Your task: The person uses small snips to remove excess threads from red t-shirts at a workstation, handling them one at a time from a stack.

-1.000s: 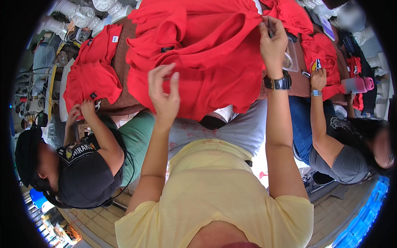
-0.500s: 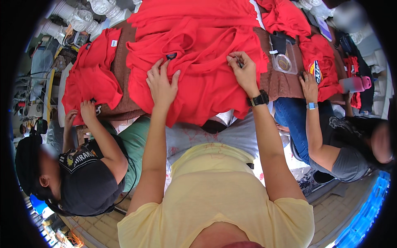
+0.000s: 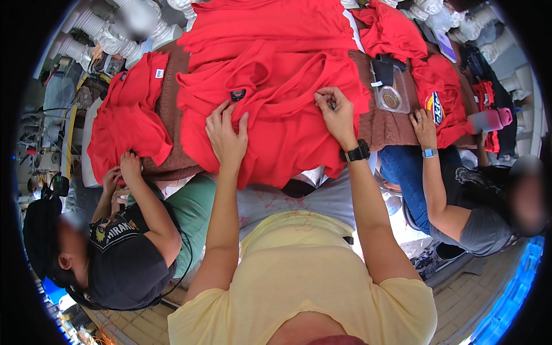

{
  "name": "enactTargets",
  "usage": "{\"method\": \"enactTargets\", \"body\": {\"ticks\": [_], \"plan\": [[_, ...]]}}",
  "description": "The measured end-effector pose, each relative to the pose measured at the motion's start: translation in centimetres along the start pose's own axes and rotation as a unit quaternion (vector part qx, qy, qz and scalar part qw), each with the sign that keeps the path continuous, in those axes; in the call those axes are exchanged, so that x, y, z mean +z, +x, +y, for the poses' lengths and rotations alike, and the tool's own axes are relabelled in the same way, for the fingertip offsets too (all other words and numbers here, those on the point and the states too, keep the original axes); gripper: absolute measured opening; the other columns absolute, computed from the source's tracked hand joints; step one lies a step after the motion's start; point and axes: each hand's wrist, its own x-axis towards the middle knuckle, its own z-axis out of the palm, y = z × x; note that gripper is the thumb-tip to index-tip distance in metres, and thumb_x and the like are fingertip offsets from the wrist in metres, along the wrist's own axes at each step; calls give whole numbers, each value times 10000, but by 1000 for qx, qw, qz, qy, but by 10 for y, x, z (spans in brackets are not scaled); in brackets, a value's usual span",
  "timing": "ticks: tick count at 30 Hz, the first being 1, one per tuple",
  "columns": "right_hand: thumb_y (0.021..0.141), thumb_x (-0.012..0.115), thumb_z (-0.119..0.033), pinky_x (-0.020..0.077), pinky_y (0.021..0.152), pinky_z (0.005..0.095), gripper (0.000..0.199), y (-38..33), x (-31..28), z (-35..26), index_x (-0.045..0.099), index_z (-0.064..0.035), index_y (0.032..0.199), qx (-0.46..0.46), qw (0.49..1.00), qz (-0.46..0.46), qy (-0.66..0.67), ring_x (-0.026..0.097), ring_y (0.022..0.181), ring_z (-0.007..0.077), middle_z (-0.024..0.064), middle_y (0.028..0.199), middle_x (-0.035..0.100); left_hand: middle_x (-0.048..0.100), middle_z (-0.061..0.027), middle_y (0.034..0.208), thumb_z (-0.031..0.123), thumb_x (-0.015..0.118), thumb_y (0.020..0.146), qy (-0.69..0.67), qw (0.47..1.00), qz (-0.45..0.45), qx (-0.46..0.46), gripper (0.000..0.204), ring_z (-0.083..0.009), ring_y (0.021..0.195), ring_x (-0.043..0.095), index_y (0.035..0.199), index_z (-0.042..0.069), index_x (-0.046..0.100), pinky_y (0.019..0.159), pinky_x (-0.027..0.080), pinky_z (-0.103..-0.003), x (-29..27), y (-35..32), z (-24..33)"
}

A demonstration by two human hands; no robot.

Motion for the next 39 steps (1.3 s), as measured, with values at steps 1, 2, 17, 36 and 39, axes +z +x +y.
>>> {"method": "enactTargets", "body": {"ticks": [1, 2, 17, 36, 39], "plan": [[949, 684, -50, 511, 703, 233, 110, 0, 0, -1, 675, 27, 1026, 8, 1000, -8, -5, 649, 758, 84, 44, 854, 699, 600, -65, 1342, 323, 716, 914, 3, 1000, 1, 3, 388, -320, 1212, 529, 1215, 84, 664, 1020, 406, -453, 0, 0, -2], [956, 677, -40, 511, 722, 225, 113, 0, -1, -1, 671, 32, 1042, 16, 1000, -16, -11, 643, 775, 81, 34, 875, 693, 596, -63, 1345, 323, 716, 911, 5, 1000, 3, 5, 389, -320, 1212, 526, 1214, 86, 661, 1008, 410, -452, 1, 0, -2], [953, 684, -42, 516, 719, 232, 113, 0, -2, -2, 674, 31, 1039, 16, 1000, -16, 7, 652, 775, 84, 36, 896, 704, 601, -72, 1337, 314, 717, 913, 11, 1000, -3, 7, 378, -324, 1204, 531, 1210, 86, 663, 996, 415, -455, 1, 0, -3], [955, 689, -55, 504, 713, 219, 110, -1, -2, 2, 675, 20, 1035, 19, 998, -8, 54, 643, 776, 73, 25, 879, 694, 600, -67, 1337, 314, 722, 911, 0, 1000, 1, 6, 383, -322, 1206, 532, 1213, 86, 663, 1012, 409, -452, 0, 0, -1], [944, 686, -53, 521, 697, 240, 102, -2, -2, 1, 678, 27, 1008, 14, 999, -1, 45, 662, 757, 90, 51, 835, 704, 607, -68, 1337, 309, 723, 914, -4, 1000, -2, 1, 380, -320, 1212, 534, 1212, 80, 668, 1034, 400, -447, -2, 0, 1]]}}
